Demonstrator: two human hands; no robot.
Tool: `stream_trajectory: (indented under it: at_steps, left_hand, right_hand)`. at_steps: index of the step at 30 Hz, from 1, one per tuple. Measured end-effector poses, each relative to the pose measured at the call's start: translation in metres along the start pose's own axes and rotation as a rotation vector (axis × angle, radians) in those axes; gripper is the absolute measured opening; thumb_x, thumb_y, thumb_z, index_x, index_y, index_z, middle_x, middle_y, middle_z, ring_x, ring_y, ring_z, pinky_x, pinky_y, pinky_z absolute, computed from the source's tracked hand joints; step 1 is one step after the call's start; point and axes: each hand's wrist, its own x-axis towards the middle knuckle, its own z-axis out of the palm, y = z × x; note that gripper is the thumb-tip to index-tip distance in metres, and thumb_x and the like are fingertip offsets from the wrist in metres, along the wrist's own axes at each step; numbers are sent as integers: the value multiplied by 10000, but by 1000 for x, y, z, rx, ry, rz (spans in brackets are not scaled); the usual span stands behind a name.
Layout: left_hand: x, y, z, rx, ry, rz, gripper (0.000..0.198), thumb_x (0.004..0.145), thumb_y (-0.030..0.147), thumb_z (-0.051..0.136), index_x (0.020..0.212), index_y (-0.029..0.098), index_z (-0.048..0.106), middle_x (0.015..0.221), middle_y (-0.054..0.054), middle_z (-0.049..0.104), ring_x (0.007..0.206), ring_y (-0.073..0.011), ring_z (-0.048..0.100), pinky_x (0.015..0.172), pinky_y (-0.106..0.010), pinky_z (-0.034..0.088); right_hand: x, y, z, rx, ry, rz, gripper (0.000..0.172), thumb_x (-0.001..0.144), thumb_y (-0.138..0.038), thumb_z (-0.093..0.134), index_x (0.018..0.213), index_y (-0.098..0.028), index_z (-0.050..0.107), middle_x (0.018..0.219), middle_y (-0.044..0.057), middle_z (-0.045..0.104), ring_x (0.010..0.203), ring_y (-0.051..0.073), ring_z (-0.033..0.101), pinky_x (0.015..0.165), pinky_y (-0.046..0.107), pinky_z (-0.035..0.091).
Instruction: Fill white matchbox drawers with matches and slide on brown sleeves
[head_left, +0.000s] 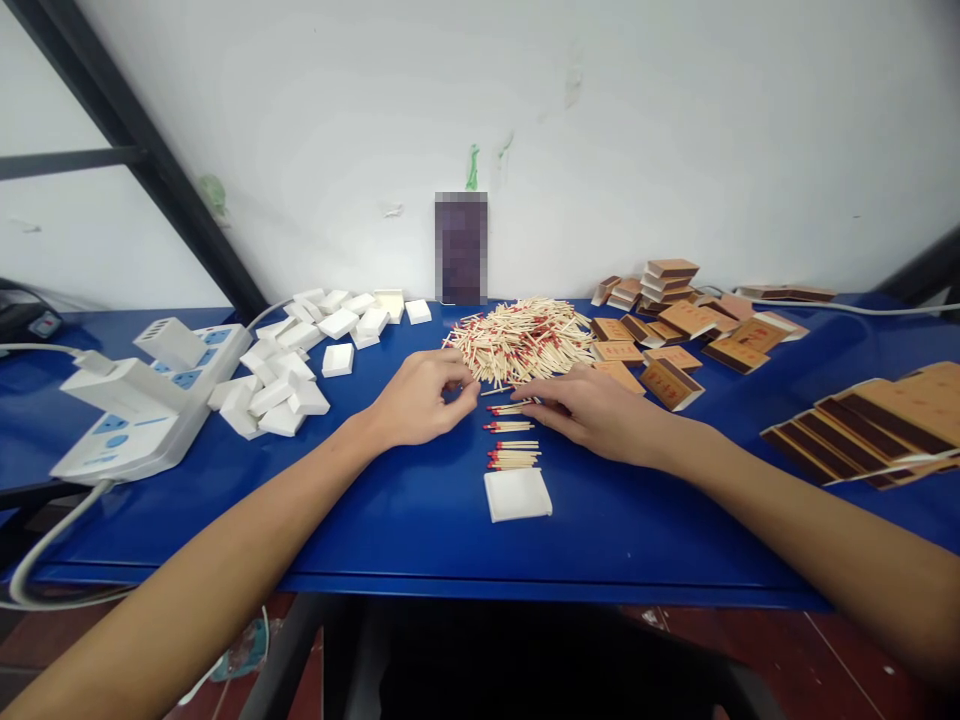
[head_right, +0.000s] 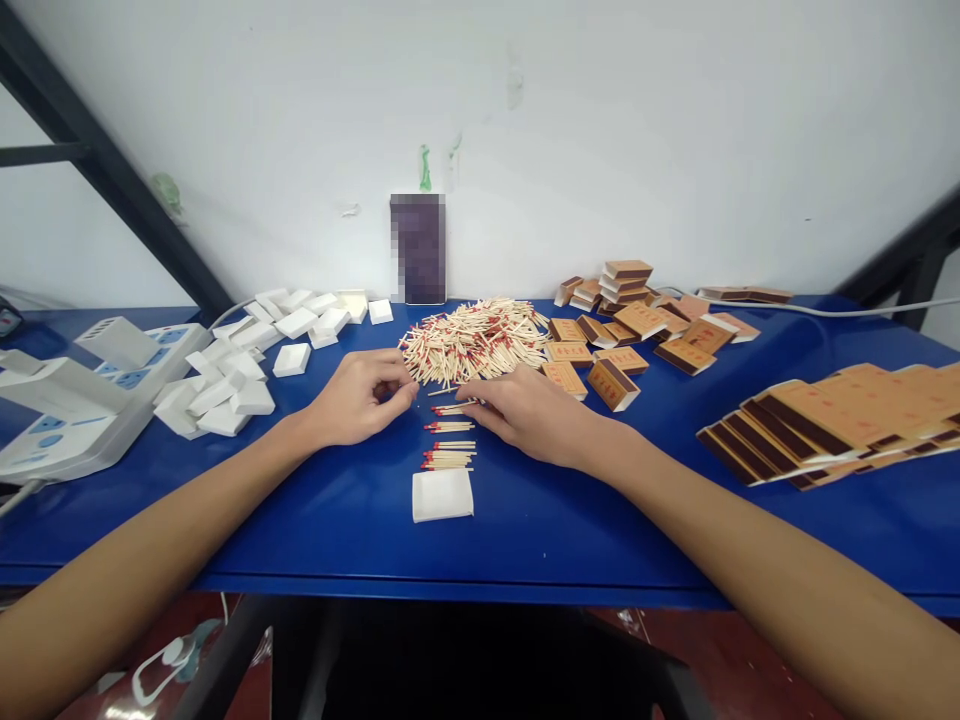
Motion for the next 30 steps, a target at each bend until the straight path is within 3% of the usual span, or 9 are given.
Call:
stream_trajectory:
  at_steps: [6,12,17,23,27,30]
  left_hand:
    - [0,3,-1,12,-146,14,373,984,279,415,672,157,577,565,19,533,518,-102,441,559,-253,307]
    - [0,7,-3,97,-260,-6,369,1026,319,368,788,163,604,645,8,590,553,-108,483,593,-245,321]
    - [-1,8,-3,96,-325,8,384,1009,337,390,774,165,640,625,-1,604,539,-110,491,587,-238,334]
    - [-3,9,-6,-2,-382,46,293,959,303,464,991,190,733,727,-3,705,568,-104,559,599,-224,380]
    - [-4,12,-8,-67,-403,97,282,917,264,495,1021,187,745,739,-8,720,561,-102,567,594,-221,402]
    - [-4,15,-8,-97,-402,129,283,901,248,502,1023,180,748,732,-8,716,554,-102,561,589,-221,411]
  right_hand:
    - [2,-2,2,113,4,45,214,969,-282,504,921,-205,698,581,-22,584,548,128,489,602,253,346]
    - [4,-7,-1,229,-21,57,226,951,-307,525,892,-189,709,568,-37,561,486,95,418,543,241,305]
    - [1,-9,-3,228,-31,11,269,970,-324,485,921,-180,707,658,-10,613,563,109,471,593,254,324]
    - [1,-10,-1,205,-34,25,270,968,-358,498,968,-182,703,707,6,634,618,129,505,620,269,327]
    - [2,-12,-4,240,-28,-39,310,992,-346,455,854,-178,676,750,22,648,658,134,523,635,273,336]
    - [2,-9,-4,198,64,16,395,1007,-357,412,718,-177,613,659,15,588,610,136,478,605,282,325]
